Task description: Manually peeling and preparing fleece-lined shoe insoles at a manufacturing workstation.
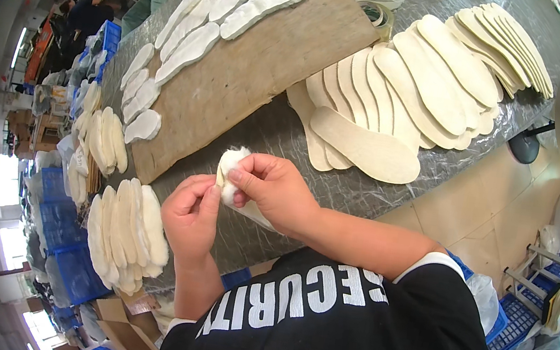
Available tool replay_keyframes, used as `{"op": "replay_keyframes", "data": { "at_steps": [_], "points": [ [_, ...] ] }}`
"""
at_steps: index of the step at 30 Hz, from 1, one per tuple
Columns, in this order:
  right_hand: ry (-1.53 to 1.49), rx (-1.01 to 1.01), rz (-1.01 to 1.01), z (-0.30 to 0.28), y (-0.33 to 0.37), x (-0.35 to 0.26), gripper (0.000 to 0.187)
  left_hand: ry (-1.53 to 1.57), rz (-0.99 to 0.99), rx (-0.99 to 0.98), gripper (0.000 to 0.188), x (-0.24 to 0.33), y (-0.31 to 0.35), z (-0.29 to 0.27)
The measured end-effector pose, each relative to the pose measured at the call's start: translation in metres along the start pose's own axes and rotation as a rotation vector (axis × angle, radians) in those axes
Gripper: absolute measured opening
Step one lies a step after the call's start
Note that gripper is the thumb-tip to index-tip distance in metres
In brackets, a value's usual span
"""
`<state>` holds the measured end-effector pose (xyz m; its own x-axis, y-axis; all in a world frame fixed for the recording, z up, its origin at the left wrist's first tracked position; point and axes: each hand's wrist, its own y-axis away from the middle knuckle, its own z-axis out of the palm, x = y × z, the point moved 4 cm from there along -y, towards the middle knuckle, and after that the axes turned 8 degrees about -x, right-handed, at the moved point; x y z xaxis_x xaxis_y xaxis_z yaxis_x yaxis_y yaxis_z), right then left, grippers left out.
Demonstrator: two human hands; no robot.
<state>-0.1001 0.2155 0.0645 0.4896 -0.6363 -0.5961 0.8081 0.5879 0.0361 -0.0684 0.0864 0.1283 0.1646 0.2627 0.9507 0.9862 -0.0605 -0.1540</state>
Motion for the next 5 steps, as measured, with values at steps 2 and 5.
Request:
{"op": "replay_keyframes", "data": {
  "at_steps": [2,5],
  "points": [
    [-0.006,-0.005,-0.005,-0.0047,0.0010,0.0013,0.011,-0.141,-0.008,-0.042,0.008,0.0025,-0.0035,0.0007],
    [-0.091,-0.065,-0.009,-0.0105,0.0006,0.0068,0.011,-0.032,-0.015,-0.019,0.009,-0.0021,-0.0058,-0.0019]
  ]
}}
